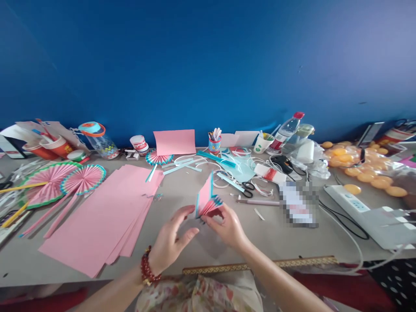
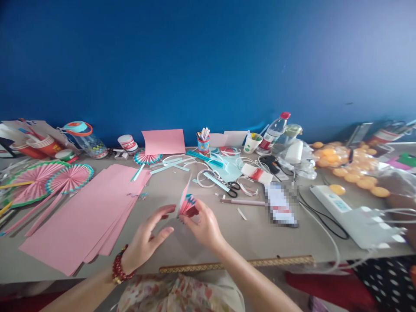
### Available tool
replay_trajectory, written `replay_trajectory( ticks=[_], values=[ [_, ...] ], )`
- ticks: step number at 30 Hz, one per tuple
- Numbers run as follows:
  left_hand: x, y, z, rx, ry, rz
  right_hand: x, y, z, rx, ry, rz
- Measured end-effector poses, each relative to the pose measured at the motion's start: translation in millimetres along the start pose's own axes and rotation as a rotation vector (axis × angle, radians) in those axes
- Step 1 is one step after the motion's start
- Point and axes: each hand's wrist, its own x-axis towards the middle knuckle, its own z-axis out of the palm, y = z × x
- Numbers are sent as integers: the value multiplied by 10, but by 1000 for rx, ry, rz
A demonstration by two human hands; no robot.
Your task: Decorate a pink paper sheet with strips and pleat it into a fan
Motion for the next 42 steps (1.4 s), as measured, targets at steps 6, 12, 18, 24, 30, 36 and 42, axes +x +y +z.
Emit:
replay_trajectory(
  ticks=[6, 12, 18, 24, 30, 36, 42],
  values=[
    [224, 107, 61, 347, 101, 319, -8, -34, 191, 444, -105, 66],
    [334, -28, -181, 585, 182, 337, -89, 112, -4, 219, 98, -24],
    [424, -16, -143, 686, 112, 356, -75, -21, -171, -643, 258, -567],
    [396, -96, -14, 681, 37, 390, 119, -6, -73, -801, -15, -615],
    [258, -256, -67, 691, -4, 364, 85, 172, -46, -832, -122, -588],
    [214, -362, -35, 667, -84, 288, 26, 255, 2, -887, -291, -557],
    [168, -410, -24, 607, -112, 236, 55, 245, 58, -892, -315, -524]
  ],
)
